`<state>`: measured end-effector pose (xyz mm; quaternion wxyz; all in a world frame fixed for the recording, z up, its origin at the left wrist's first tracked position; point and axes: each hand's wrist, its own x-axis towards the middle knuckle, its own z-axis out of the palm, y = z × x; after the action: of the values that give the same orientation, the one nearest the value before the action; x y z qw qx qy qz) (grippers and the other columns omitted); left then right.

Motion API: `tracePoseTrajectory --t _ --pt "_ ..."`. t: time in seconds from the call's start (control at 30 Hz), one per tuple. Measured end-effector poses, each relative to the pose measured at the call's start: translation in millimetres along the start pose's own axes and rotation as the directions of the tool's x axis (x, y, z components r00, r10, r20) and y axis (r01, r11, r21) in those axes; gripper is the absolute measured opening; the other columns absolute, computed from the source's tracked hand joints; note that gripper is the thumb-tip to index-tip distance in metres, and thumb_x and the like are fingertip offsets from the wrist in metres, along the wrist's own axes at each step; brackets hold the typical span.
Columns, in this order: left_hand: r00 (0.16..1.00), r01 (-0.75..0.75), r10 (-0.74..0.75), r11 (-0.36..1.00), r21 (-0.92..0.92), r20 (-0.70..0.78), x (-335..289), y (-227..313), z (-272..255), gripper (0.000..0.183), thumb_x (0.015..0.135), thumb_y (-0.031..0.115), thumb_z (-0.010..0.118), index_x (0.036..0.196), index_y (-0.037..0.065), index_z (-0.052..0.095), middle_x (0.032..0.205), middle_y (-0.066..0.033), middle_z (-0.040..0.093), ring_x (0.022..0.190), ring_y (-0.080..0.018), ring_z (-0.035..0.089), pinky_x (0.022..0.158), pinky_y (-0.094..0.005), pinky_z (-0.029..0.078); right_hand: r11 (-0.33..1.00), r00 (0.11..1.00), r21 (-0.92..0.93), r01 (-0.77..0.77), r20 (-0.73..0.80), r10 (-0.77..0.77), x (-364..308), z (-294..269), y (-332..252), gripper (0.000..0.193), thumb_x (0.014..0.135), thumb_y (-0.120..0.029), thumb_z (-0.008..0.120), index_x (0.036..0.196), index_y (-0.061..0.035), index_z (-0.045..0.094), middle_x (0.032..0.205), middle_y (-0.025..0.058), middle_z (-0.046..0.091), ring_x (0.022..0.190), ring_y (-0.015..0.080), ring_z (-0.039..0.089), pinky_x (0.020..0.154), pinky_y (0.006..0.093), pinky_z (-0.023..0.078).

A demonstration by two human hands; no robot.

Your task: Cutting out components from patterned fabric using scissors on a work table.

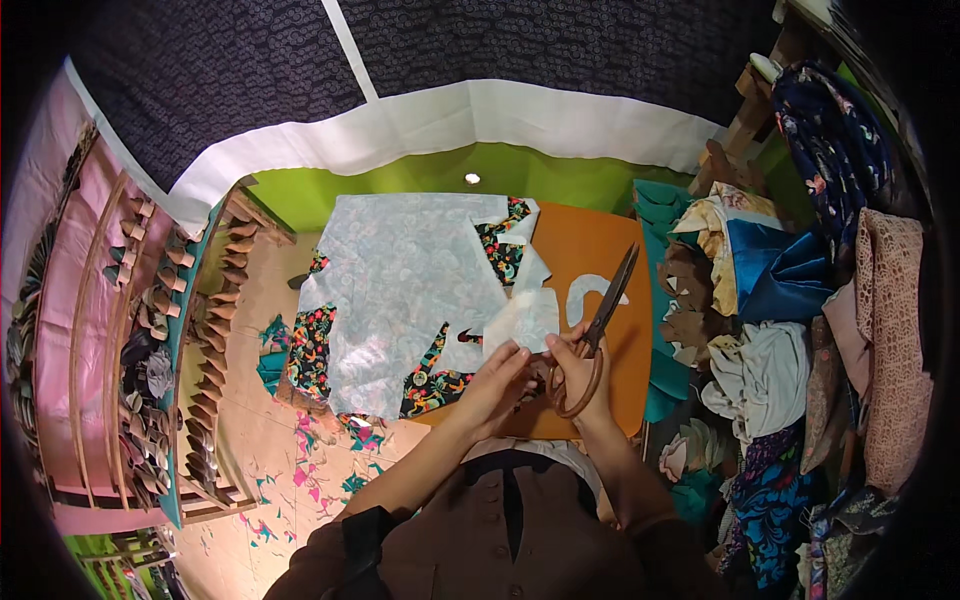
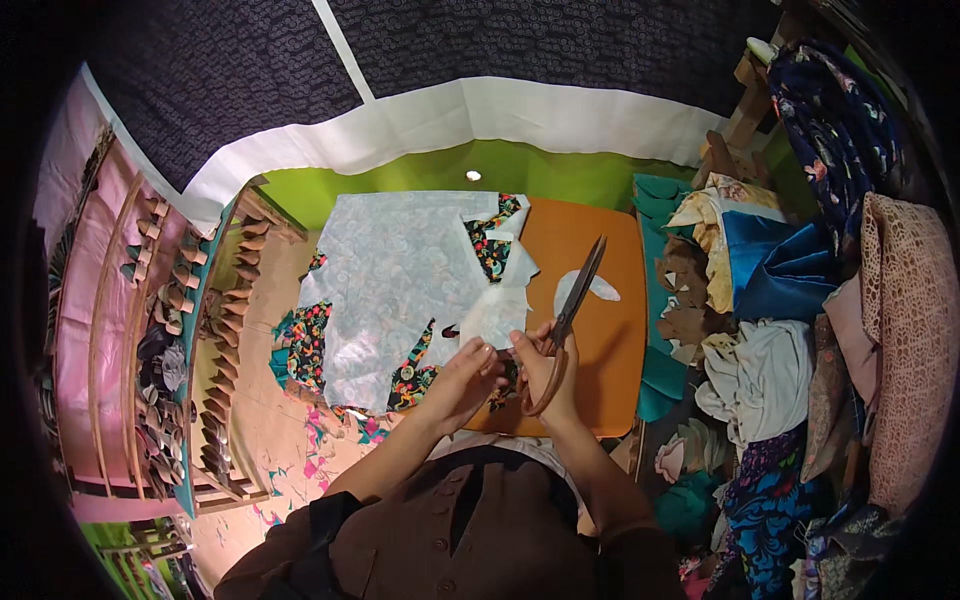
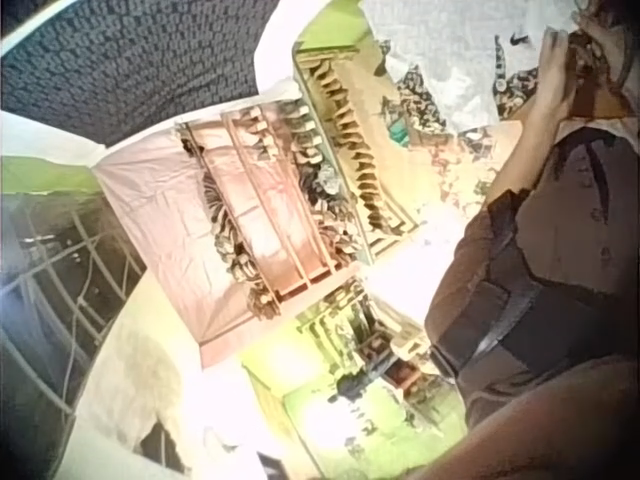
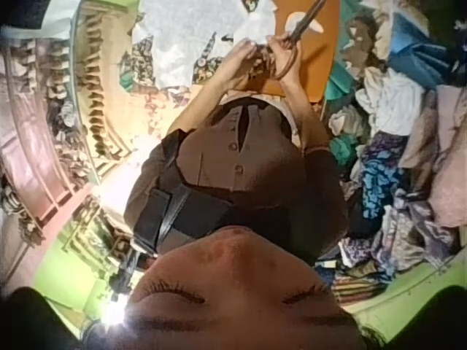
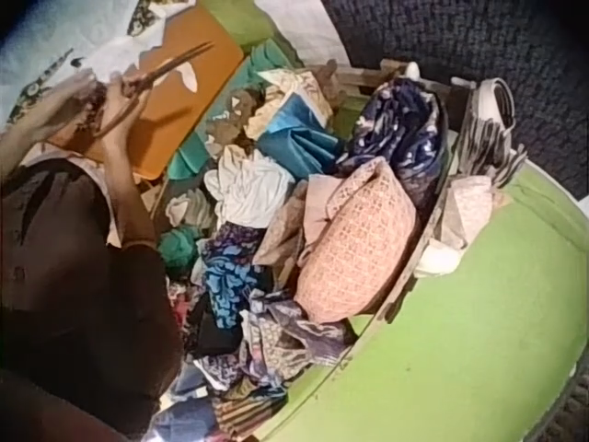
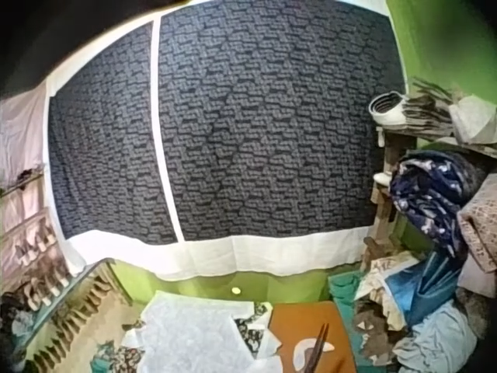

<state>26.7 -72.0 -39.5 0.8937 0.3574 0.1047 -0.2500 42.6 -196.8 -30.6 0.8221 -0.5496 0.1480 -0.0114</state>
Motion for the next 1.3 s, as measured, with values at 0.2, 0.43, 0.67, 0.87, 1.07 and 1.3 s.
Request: tracePoseTrajectory --t 0.2,0.43,0.67,0.87,1.07,1.3 --pt "0.953 -0.206 0.247 0.953 0.223 -0.173 0.4 10.8 11.1 0.013 0.081 0.011 0.056 0.087 0.004 0.048 0.077 -0.0017 0.054 0.07 -0.0089 0.053 0.068 -0.0227 0.043 0.988 0.99 -0.156 0.017 0.143 0.006 -7.6 -6.9 -1.0 0.021 0.081 -0.017 0.055 0.09 -0.0054 0.039 0.068 0.0033 0.05 0.047 0.0058 0.041 0.037 0.0159 0.032" --pt "0.841 -0.429 0.493 0.859 0.28 -0.222 1.8 37.1 23.2 0.013 0.08 0.011 0.057 0.084 0.002 0.048 0.076 -0.0045 0.056 0.069 -0.0091 0.054 0.066 -0.0216 0.043 0.97 0.78 -0.061 -0.236 0.583 0.226 -26.6 -36.3 -14.3 0.075 0.079 -0.06 0.038 0.125 -0.0013 0.028 0.084 0.0004 0.042 0.066 0.005 0.038 0.057 0.019 0.034" --pt "0.808 -0.461 0.543 0.825 0.328 -0.23 10.1 38.5 16.6 0.015 0.08 0.01 0.056 0.089 0.001 0.048 0.075 -0.003 0.054 0.068 -0.009 0.053 0.066 -0.0242 0.044 0.934 0.613 -0.276 -0.228 0.704 0.358 -29.0 -50.4 -21.1 0.093 0.07 -0.071 0.035 0.126 0.0027 0.027 0.085 -0.0011 0.036 0.071 0.0075 0.036 0.063 0.0207 0.033" --pt "0.823 -0.415 0.539 0.786 0.458 -0.179 6.4 36.3 17.8 0.016 0.079 0.01 0.058 0.088 0.0 0.049 0.081 -0.005 0.056 0.07 -0.009 0.053 0.066 -0.0237 0.044 0.933 0.62 -0.318 -0.172 0.7 0.353 -25.5 -43.7 -26.5 0.089 0.068 -0.071 0.037 0.12 0.0008 0.033 0.082 -0.002 0.032 0.069 0.006 0.032 0.06 0.018 0.029" --pt "0.779 -0.428 0.609 0.69 0.584 -0.15 0.4 30.6 24.8 0.012 0.078 0.007 0.059 0.077 0.002 0.048 0.071 0.0018 0.05 0.061 -0.0014 0.043 0.053 -0.0153 0.034 0.925 0.678 -0.355 -0.136 0.648 0.348 -27.0 -31.9 -35.3 0.084 0.063 -0.075 0.04 0.106 -0.0026 0.037 0.078 -0.0031 0.029 0.065 0.0043 0.029 0.056 0.0148 0.026" --pt "0.774 -0.434 0.609 0.71 0.554 -0.175 -7.0 32.0 37.4 0.018 0.077 0.008 0.061 0.073 0.002 0.044 0.061 0.0032 0.047 0.058 -0.0016 0.045 0.05 -0.0159 0.036 0.916 0.697 -0.385 -0.108 0.628 0.346 -27.4 -27.3 -34.5 0.087 0.058 -0.078 0.04 0.104 -0.0035 0.036 0.077 -0.0027 0.028 0.062 0.0038 0.028 0.052 0.0142 0.025"
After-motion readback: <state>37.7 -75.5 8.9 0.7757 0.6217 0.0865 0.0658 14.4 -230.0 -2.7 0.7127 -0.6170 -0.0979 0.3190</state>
